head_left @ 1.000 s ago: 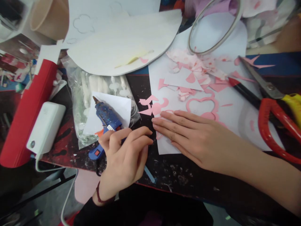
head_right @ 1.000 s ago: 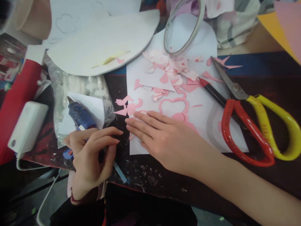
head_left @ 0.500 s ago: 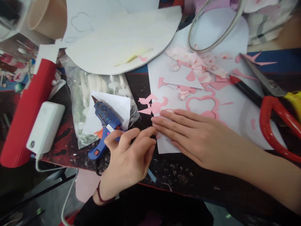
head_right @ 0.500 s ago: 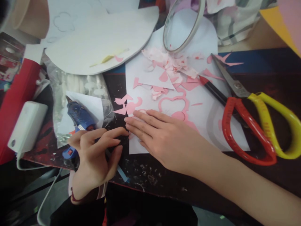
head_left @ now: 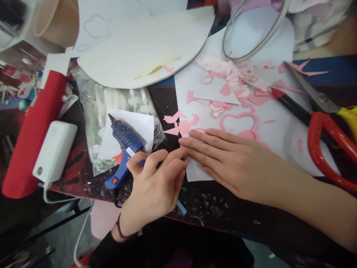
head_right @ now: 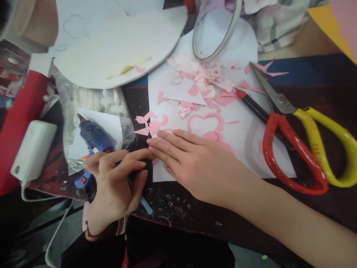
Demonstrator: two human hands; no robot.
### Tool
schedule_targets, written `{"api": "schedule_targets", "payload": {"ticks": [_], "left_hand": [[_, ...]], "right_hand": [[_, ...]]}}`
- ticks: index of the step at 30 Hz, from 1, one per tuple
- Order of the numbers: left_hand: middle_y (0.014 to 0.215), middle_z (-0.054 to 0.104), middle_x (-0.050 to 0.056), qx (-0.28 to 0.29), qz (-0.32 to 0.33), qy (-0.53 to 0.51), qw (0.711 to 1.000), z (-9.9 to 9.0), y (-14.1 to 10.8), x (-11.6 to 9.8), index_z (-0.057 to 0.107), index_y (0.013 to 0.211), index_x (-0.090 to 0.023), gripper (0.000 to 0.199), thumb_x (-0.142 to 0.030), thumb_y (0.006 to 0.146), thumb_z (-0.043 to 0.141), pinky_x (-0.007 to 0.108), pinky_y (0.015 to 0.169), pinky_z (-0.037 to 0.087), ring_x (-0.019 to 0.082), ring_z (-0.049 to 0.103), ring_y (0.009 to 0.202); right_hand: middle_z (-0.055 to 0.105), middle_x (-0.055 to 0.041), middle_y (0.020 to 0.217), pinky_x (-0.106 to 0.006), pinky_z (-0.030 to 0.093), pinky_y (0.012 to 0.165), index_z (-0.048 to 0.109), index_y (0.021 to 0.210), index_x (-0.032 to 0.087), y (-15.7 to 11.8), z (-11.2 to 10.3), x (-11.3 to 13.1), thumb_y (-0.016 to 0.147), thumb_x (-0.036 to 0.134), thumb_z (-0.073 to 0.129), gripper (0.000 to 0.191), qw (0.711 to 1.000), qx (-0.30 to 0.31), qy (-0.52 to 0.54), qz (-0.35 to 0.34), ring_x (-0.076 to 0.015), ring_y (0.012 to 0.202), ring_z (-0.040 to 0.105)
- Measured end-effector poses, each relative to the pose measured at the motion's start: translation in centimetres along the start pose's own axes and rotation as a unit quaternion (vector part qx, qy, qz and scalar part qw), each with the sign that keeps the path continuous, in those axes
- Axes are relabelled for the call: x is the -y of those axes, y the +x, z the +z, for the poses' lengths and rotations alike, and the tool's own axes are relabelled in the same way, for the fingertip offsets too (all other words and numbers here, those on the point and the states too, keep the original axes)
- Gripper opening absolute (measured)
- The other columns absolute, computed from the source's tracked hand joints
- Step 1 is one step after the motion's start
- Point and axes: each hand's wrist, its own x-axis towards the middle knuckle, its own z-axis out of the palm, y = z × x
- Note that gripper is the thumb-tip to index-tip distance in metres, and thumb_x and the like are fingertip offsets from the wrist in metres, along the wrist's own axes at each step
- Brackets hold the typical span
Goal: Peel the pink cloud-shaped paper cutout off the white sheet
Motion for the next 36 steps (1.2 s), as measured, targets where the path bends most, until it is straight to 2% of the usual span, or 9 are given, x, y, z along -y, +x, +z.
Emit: {"api": "schedule_targets", "payload": {"ticks": [9, 22, 31, 36], "left_hand": [[0.109, 0.079, 0.000, 0.011, 0.005, 0.000, 1.000, 0.14, 0.11, 0.10, 0.053, 0.098, -0.023, 0.016, -0.008, 0.095, 0.054, 0.046, 0.087, 0.028, 0.022, 0.059, 0.091], [0.105, 0.080, -0.004, 0.005, -0.001, -0.009, 1.000, 0.10, 0.06, -0.04, 0.052, 0.091, -0.024, 0.019, -0.005, 0.093, 0.054, 0.046, 0.085, 0.027, 0.021, 0.056, 0.087], [0.095, 0.079, -0.003, 0.009, -0.003, -0.012, 1.000, -0.25, -0.21, -0.05, 0.052, 0.085, -0.025, 0.020, -0.006, 0.093, 0.056, 0.045, 0.084, 0.028, 0.020, 0.057, 0.082], [0.097, 0.079, -0.004, -0.003, 0.025, 0.005, 1.000, -0.03, -0.32, 0.08, 0.053, 0.087, -0.026, 0.020, -0.006, 0.093, 0.053, 0.044, 0.083, 0.028, 0.020, 0.054, 0.083]], "right_hand": [[0.053, -0.0098, 0.152, -0.047, 0.049, 0.116, 0.053, 0.144, 0.005, 0.04, 0.01, 0.05, 0.104, 0.018, 0.039, 0.045, 1.000, 0.002, 0.005, 0.001, -0.0271, 0.139, 0.055], [0.052, -0.0090, 0.152, -0.047, 0.049, 0.117, 0.052, 0.145, 0.007, 0.02, -0.11, 0.09, 0.104, 0.017, 0.039, 0.045, 1.000, 0.008, 0.011, 0.009, -0.0271, 0.140, 0.054], [0.053, -0.0081, 0.152, -0.047, 0.050, 0.116, 0.052, 0.145, 0.007, 0.07, -0.06, 0.03, 0.104, 0.018, 0.041, 0.044, 1.000, 0.004, 0.011, 0.007, -0.0266, 0.139, 0.055], [0.051, -0.0080, 0.154, -0.046, 0.049, 0.116, 0.053, 0.145, 0.008, 0.00, 0.03, 0.05, 0.103, 0.018, 0.042, 0.044, 1.000, 0.005, 0.011, 0.006, -0.0254, 0.141, 0.054]]}}
